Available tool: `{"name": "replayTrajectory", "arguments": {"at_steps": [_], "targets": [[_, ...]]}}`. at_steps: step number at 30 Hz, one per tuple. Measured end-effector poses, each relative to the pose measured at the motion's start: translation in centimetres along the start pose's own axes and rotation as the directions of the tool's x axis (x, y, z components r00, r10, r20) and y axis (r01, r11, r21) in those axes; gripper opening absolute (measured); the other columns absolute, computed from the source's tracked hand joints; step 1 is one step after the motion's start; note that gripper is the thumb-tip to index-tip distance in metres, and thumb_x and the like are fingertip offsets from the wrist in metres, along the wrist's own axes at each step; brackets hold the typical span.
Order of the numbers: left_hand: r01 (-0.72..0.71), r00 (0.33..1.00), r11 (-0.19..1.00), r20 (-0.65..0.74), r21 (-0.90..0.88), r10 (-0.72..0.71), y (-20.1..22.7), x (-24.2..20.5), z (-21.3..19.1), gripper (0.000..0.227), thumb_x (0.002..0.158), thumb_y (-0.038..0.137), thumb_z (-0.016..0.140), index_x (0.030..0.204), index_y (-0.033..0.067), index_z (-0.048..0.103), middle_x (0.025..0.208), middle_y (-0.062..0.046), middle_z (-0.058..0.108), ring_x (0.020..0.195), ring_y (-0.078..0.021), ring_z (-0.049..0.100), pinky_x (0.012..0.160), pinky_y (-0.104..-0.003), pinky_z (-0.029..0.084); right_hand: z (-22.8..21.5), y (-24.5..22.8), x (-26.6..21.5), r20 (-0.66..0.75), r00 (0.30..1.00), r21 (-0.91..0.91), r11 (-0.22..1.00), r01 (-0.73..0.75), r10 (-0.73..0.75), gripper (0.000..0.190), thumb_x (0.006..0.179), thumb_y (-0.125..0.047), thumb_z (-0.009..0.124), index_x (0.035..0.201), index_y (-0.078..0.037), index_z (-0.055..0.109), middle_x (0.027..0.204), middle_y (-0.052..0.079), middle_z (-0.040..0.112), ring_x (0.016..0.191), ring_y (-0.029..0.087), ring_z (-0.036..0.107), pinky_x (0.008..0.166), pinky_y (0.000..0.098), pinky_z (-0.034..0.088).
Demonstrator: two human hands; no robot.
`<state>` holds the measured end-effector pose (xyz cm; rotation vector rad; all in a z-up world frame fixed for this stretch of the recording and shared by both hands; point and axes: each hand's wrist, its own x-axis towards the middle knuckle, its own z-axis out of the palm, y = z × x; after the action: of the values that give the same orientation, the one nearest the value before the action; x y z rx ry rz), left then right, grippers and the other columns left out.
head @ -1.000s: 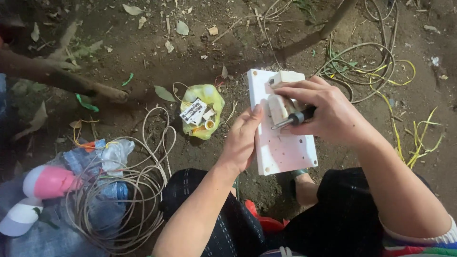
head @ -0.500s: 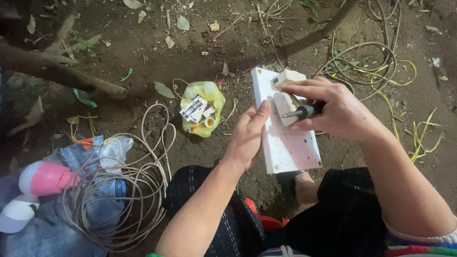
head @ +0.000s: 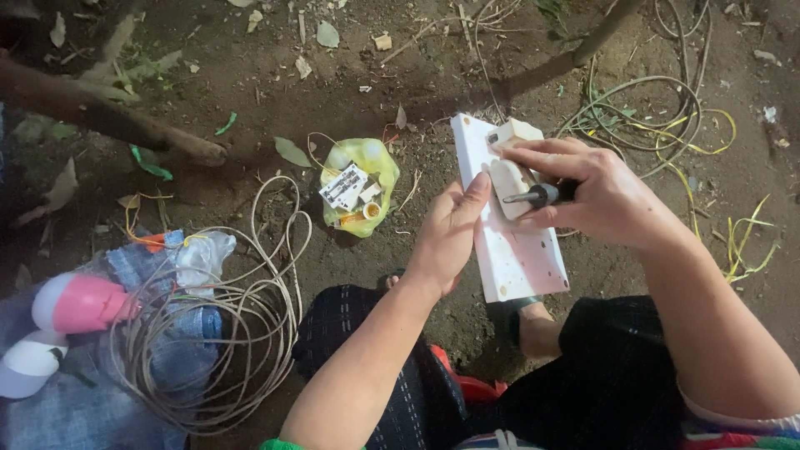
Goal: Removing electrical switches from a plastic panel by unscrewing them with a manual screwdriver
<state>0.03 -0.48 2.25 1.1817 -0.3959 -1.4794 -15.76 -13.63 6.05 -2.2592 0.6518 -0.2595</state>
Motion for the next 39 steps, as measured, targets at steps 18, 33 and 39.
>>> {"name": "replayTrajectory", "arguments": {"at_steps": [18, 33, 39], "targets": [[-0.066, 0.998, 0.997, -0.004, 0.045, 0.067, -0.3, -0.1, -0.2, 0.049, 0.100, 0.042, 0.048, 0.111, -0.0043, 0.059, 0.090, -0.014, 0.066, 0.075, -0.0155, 0.062, 0.065, -0.026, 0.049, 0.2, 0.0, 0.0, 0.023, 0.999, -0.046, 0.999, -0.025, 0.026, 0.091, 0.052, -0.013, 0.092, 0.139, -0.015, 0.064, 0.139, 0.012, 0.066, 0.106, 0.025, 0.067, 0.085, 0.0372, 0.054], [-0.001, 0.999, 0.994, 0.038, -0.108, 0.005, 0.3, 0.0, -0.1, 0.052, 0.090, 0.033, 0.062, 0.130, 0.0005, 0.057, 0.111, -0.016, 0.068, 0.095, -0.0256, 0.069, 0.083, -0.040, 0.059, 1.8, -0.8, 0.1, -0.091, 0.993, -0.130, 0.989, 0.068, -0.080, 0.082, 0.054, -0.012, 0.092, 0.133, -0.008, 0.070, 0.134, 0.013, 0.068, 0.108, 0.026, 0.066, 0.094, 0.0389, 0.055], [-0.074, 0.996, 0.991, 0.032, -0.112, 0.078, -0.4, 0.2, -0.7, 0.047, 0.088, 0.011, 0.066, 0.132, -0.0022, 0.055, 0.108, -0.019, 0.069, 0.088, -0.0235, 0.070, 0.073, -0.029, 0.060, 2.6, -1.0, 0.2, -0.144, 0.984, -0.169, 0.982, 0.085, -0.109, 0.078, 0.051, -0.012, 0.093, 0.126, -0.006, 0.073, 0.131, 0.012, 0.069, 0.111, 0.028, 0.065, 0.097, 0.0422, 0.054]]}}
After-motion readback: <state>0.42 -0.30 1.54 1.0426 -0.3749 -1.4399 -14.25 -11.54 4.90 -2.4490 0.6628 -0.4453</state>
